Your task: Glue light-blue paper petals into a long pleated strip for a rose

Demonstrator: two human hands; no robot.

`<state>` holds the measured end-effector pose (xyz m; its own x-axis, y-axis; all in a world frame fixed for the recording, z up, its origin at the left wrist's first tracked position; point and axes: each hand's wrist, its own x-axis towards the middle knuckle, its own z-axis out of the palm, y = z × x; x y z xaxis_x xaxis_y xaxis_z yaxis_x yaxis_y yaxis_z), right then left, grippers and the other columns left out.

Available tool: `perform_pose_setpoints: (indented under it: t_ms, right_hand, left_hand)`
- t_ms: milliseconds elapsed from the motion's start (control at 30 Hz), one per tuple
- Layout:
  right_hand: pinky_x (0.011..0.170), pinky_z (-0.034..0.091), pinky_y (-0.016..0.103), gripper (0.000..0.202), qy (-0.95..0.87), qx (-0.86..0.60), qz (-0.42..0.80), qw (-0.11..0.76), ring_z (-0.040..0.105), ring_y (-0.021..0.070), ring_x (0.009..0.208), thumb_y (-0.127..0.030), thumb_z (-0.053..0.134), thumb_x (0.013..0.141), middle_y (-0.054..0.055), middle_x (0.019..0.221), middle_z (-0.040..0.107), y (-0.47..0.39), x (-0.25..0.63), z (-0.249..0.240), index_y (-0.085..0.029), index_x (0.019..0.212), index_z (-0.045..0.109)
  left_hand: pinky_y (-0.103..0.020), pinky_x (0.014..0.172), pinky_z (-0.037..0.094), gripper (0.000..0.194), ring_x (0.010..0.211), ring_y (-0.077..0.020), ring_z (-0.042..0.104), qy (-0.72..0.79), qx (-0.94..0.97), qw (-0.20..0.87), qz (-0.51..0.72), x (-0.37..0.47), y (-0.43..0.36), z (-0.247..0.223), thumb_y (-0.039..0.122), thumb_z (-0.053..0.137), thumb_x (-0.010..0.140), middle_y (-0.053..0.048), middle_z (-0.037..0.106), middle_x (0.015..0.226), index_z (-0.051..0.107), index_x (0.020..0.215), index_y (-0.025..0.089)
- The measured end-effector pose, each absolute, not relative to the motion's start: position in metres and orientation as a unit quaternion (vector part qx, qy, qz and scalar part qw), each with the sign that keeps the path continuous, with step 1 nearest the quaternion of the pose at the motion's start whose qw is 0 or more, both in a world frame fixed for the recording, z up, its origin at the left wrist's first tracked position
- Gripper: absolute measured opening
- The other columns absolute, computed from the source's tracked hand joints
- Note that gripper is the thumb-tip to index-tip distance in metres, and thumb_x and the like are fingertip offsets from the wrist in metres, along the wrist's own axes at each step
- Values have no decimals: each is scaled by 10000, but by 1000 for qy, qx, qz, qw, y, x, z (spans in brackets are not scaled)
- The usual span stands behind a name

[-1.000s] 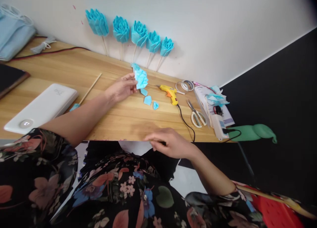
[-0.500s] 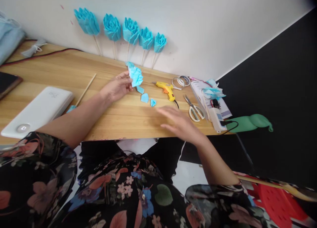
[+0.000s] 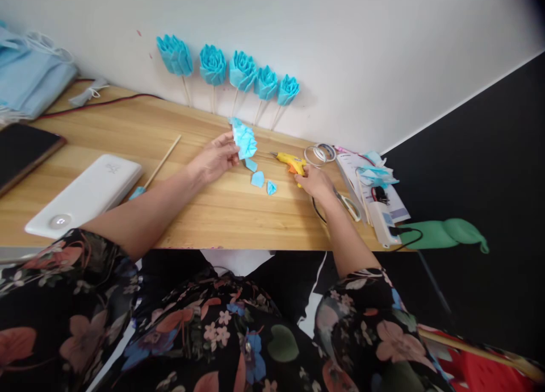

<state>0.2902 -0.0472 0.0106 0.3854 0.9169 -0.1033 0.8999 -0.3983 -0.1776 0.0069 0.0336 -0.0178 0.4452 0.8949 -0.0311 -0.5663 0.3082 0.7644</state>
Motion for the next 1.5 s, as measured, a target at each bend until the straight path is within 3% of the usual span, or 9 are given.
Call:
perform_pose_setpoints:
  t_ms: [67, 200, 333, 433, 600, 700, 833, 1067, 1500]
  right_hand:
    - [691, 493, 328, 142, -538, -823, 151, 105, 673, 223, 796, -294, 627, 891, 88, 909, 751, -43, 301, 8, -193, 964, 694]
    - [594, 478, 268, 133, -490, -765, 266, 322, 617, 149, 717, -263, 609, 855, 28, 869, 693, -42, 311, 2, -197, 963, 649]
    - [615, 504, 240, 312, -417, -690, 283, 520, 623, 117, 742, -229, 737, 695, -15, 903, 693, -46, 302, -1, -230, 976, 602]
    - [629, 529, 237, 389, -389, -634, 313, 590, 580, 90, 689, -243, 804, 615, -42, 887, 679, -51, 290, -3, -249, 957, 620]
    - [577, 527, 228, 363, -368, -588, 433, 576, 577, 95, 675, -418, 862, 642, -22, 835, 659, -59, 276, 6, -228, 903, 695]
    - [530, 502, 217, 403, -417, -574, 448, 544, 646, 130, 748, -507, 831, 711, 30, 952, 737, -61, 270, 15, -226, 978, 723]
    - [523, 498, 234, 356, -514, -546, 439, 496, 680, 157, 786, -514, 783, 796, 78, 1076, 782, -60, 258, 17, -220, 990, 730]
    - [533, 457, 278, 490, -589, -530, 407, 454, 537, 108, 533, -671, 643, 896, 33, 714, 687, -64, 243, -5, -188, 825, 689]
    - [552, 465, 273, 448, -612, -521, 393, 446, 549, 100, 551, -621, 612, 958, 20, 765, 682, -64, 242, -15, -201, 824, 687]
  left_hand:
    - [-203, 560, 467, 319, 680, -109, 657, 230, 345, 774, 478, 8, 34, -19, -18, 725, 736, -27, 762, 891, 732, 998, 163]
    - [-203, 565, 470, 367, 687, -108, 660, 232, 341, 778, 474, 8, 35, -22, -29, 728, 716, -23, 748, 897, 724, 1026, 167]
    - [-205, 572, 460, 400, 699, -108, 659, 240, 333, 777, 477, 8, 35, -22, -42, 724, 715, -11, 726, 889, 711, 1051, 174]
    - [-212, 576, 452, 388, 642, -92, 623, 243, 332, 775, 480, 8, 33, -20, -34, 717, 737, -7, 730, 887, 704, 1063, 177]
    - [-215, 579, 447, 368, 594, -86, 594, 250, 325, 779, 475, 6, 31, -16, -11, 725, 764, 3, 728, 847, 697, 1073, 186]
    - [-213, 571, 446, 368, 612, -90, 608, 254, 314, 780, 477, 5, 30, -15, -15, 746, 753, 4, 724, 841, 692, 1058, 183]
    - [-212, 572, 453, 371, 681, -102, 643, 248, 324, 774, 484, 5, 28, -16, -9, 772, 750, -15, 729, 901, 699, 1065, 172]
    - [-214, 577, 450, 384, 626, -86, 616, 259, 352, 756, 487, 9, 29, -21, 20, 793, 764, -21, 733, 890, 707, 1105, 174]
    - [-215, 593, 454, 387, 655, -88, 610, 265, 333, 757, 496, 10, 25, -17, -8, 770, 771, -10, 703, 869, 704, 1106, 175]
